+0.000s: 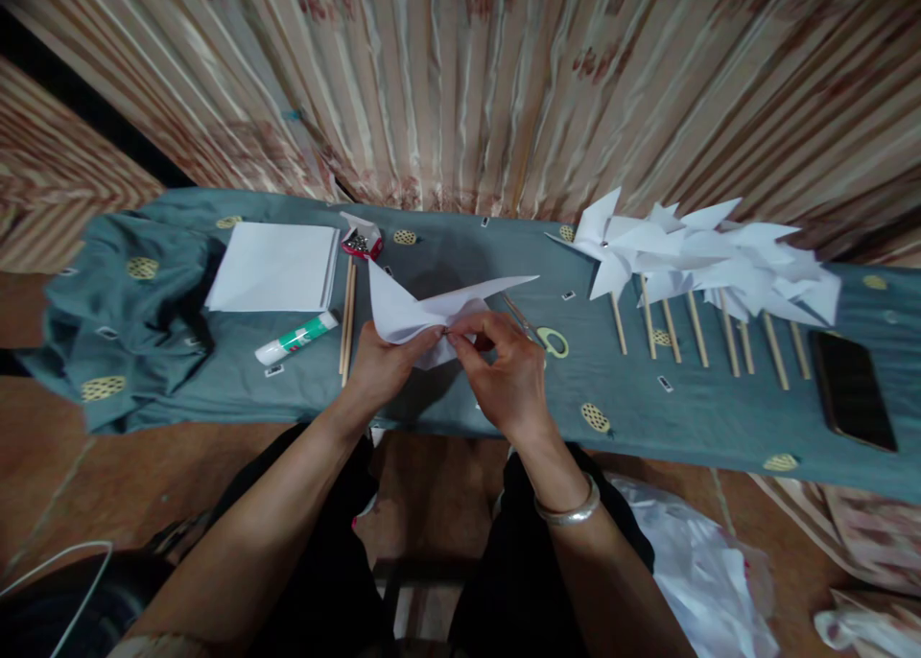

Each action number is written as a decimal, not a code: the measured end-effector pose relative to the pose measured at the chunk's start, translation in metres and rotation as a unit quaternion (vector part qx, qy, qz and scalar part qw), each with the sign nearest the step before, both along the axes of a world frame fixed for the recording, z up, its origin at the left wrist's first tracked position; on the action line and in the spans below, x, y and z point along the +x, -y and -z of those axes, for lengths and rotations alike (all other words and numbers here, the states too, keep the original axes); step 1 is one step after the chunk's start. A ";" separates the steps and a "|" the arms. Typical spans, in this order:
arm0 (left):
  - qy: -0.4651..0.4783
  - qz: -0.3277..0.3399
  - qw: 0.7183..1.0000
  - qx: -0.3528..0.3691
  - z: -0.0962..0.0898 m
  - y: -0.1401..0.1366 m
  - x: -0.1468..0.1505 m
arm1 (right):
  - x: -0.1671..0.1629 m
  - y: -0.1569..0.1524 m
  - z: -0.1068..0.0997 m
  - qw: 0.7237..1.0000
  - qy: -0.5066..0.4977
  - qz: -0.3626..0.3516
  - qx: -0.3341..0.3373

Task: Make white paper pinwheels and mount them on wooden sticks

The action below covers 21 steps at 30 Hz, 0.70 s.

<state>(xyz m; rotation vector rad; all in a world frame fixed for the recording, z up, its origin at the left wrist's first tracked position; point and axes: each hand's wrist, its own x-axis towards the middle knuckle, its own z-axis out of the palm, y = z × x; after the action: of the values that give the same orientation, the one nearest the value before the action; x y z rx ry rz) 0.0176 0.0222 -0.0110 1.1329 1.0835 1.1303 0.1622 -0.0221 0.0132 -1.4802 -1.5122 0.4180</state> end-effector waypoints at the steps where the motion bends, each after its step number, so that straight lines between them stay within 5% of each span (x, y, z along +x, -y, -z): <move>1: 0.001 0.003 1.000 0.003 0.000 0.000 0.000 | 0.000 0.000 0.000 1.000 -0.001 -0.001 -0.001; 21: -0.033 0.009 0.999 0.017 -0.003 0.000 -0.001 | 0.001 -0.001 0.001 1.000 -0.017 -0.002 -0.005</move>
<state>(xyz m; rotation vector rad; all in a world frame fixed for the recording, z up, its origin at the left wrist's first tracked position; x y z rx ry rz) 0.0162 0.0217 -0.0083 1.2119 1.1069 1.1066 0.1630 -0.0213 0.0126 -1.4707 -1.4886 0.4521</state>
